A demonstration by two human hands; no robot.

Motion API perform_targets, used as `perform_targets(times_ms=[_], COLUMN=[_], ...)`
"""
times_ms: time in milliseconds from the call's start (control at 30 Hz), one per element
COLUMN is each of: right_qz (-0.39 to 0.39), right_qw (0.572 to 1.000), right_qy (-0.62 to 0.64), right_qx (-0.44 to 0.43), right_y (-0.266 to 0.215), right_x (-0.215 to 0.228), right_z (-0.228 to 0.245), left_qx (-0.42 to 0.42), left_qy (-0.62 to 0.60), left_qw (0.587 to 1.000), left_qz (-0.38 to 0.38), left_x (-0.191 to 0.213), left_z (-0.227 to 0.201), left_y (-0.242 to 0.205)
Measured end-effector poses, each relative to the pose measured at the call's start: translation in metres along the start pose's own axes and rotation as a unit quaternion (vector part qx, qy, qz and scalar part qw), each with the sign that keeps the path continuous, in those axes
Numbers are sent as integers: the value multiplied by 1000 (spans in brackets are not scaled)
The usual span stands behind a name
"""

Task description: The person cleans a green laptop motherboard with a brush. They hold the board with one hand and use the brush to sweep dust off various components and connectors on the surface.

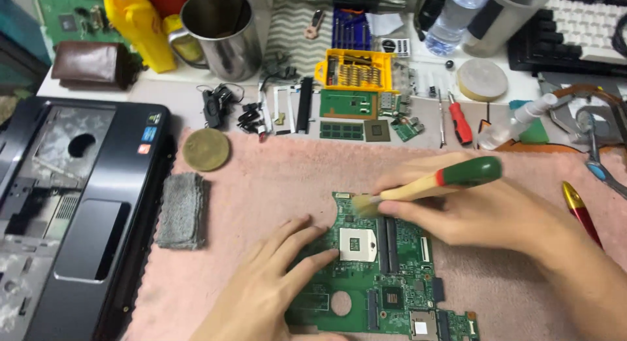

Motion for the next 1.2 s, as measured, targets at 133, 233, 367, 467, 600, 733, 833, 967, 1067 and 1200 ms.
perform_targets(times_ms=[133,233,367,467,600,733,833,967,1067,1200], right_qz=[-5,1,-4,31,47,1,-19,31,77,83], right_qw=[1000,999,1000,990,969,997,999,998,984,956], right_qy=[-14,14,-12,-64,-96,5,32,-16,-116,-109], right_qx=[0,41,6,-124,-221,-78,-8,-50,-109,-261], right_y=[16,28,6,-36,-43,-6,17,0,-46,-92], right_x=[-3,-15,-8,8,30,1,-14,-29,-11,23], right_z=[7,15,-11,-54,-53,-20,5,-29,-62,-85], left_qx=[-9,-22,-9,-1,-2,-20,-20,2,-9,-12], left_qy=[12,8,-12,-22,-23,-4,-4,0,10,70], left_qw=[1000,999,1000,999,999,998,998,999,999,996], left_qz=[-9,-24,-25,-23,-28,-55,-54,-36,-52,-54], left_x=[0,1,-6,-14,-20,-13,-9,-9,-9,-17], left_z=[-10,-15,-7,2,3,-2,-5,-3,-4,-24], left_y=[4,7,1,-2,0,-1,0,0,-1,0])
Point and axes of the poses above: each hand's wrist, its own y-axis towards the middle knuckle, its own x-axis out of the back of the hand, z = x × y, the point moved 9 cm from there along y, towards the middle knuckle, and after that the axes turned 1 degree about x, right-handed, at the moved point
